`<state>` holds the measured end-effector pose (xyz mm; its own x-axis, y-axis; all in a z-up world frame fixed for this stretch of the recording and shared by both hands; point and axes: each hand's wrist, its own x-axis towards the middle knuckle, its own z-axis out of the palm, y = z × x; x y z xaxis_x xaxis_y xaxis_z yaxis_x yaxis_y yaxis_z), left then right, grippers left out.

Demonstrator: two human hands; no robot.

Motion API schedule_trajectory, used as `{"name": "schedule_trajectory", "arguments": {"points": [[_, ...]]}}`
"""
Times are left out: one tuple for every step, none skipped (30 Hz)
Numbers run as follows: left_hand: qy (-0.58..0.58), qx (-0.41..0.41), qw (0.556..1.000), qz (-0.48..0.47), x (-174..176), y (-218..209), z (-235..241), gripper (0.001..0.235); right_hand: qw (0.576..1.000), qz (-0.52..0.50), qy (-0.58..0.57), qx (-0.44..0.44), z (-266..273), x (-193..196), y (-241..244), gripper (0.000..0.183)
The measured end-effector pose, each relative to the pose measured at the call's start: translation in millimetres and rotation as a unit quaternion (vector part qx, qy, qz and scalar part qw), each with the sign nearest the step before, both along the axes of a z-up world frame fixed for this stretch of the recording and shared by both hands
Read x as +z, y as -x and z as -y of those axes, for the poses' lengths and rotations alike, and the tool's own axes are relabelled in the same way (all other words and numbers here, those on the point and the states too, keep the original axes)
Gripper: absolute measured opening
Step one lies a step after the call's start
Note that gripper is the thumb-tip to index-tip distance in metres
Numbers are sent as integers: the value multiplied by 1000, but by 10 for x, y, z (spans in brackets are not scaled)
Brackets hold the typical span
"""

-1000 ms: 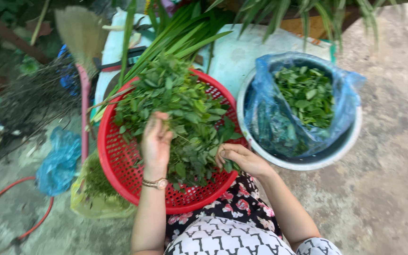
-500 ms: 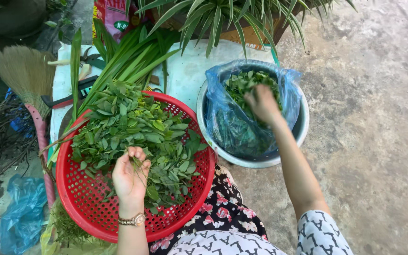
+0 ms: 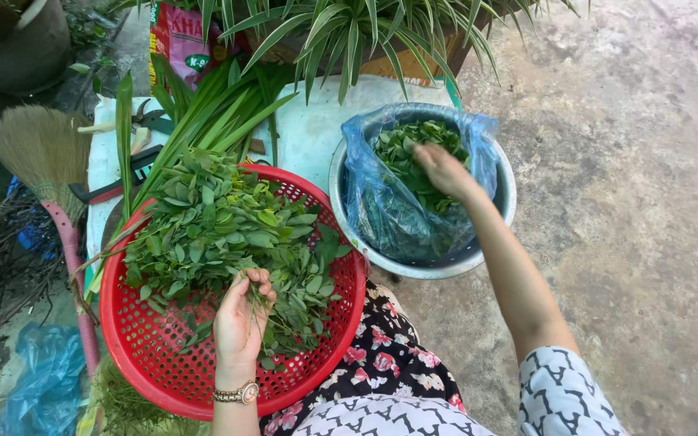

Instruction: The person sits and repeatedly picks leafy stems from a red basket, plucks leaves by hand, and places them into a blue plastic bag inside a metal bowl. The stems are discarded into a yellow bag on the floor.

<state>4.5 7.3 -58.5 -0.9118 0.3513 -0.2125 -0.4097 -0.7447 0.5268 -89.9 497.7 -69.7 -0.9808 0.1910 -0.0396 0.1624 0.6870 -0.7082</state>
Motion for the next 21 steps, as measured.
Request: {"name": "schedule_trajectory", "arguments": {"points": [[9,-3,1000,-13,-5,-19,3,15,999,-35,14,-15,-32,112,-1,53],[29,-1,1000,-8,-7,-34,4,17,998,-32,-4,-45,-52,193,9,49],[49,1,999,-3,-11,-37,-9,19,996,-30,-24,-76,-97,272,26,45],[68,3,998,1,-11,-35,-24,22,993,-28,-44,-106,-131,325,45,43],[67,-5,998,-5,-8,-38,-46,25,991,-71,-66,-96,-161,361,71,38],[65,-13,998,-11,-2,-43,-68,28,986,-114,-87,-86,-194,384,91,35],[65,-20,998,-17,5,-56,-76,32,979,-156,-107,-74,-204,378,114,35],[71,-19,997,-16,14,-69,-86,34,977,-164,-112,-80,-219,368,130,36],[78,-20,997,-15,31,-72,-91,35,975,-171,-115,-88,-239,361,141,37],[86,-20,996,-14,51,-71,-98,37,972,-179,-118,-95,-264,359,151,39],[97,-19,995,-8,72,-69,-104,37,975,-180,-102,-75,-295,364,159,35],[108,-17,994,-2,92,-63,-108,38,978,-182,-87,-55,-323,375,176,32],[119,-14,993,4,105,-63,-107,38,980,-183,-72,-34,-346,384,191,30],[113,-14,993,4,114,-61,-102,39,989,-136,-36,-48,-356,394,216,30],[106,-14,994,4,119,-64,-96,40,994,-88,0,-61,-353,421,238,32],[99,-14,995,5,123,-68,-88,41,996,-39,36,-73,-354,437,247,35],[96,-14,995,3,122,-72,-86,41,994,-57,57,-77,-328,453,276,37],[92,-14,996,2,122,-82,-84,42,991,-75,79,-81,-308,462,286,41],[88,-15,996,-2,127,-72,-91,42,987,-95,100,-84,-282,502,296,46],[92,-13,996,-3,134,-69,-99,42,992,-91,59,-65,-248,544,302,39],[97,-12,995,-3,140,-87,-99,43,995,-85,18,-45,-200,567,264,36]]}}
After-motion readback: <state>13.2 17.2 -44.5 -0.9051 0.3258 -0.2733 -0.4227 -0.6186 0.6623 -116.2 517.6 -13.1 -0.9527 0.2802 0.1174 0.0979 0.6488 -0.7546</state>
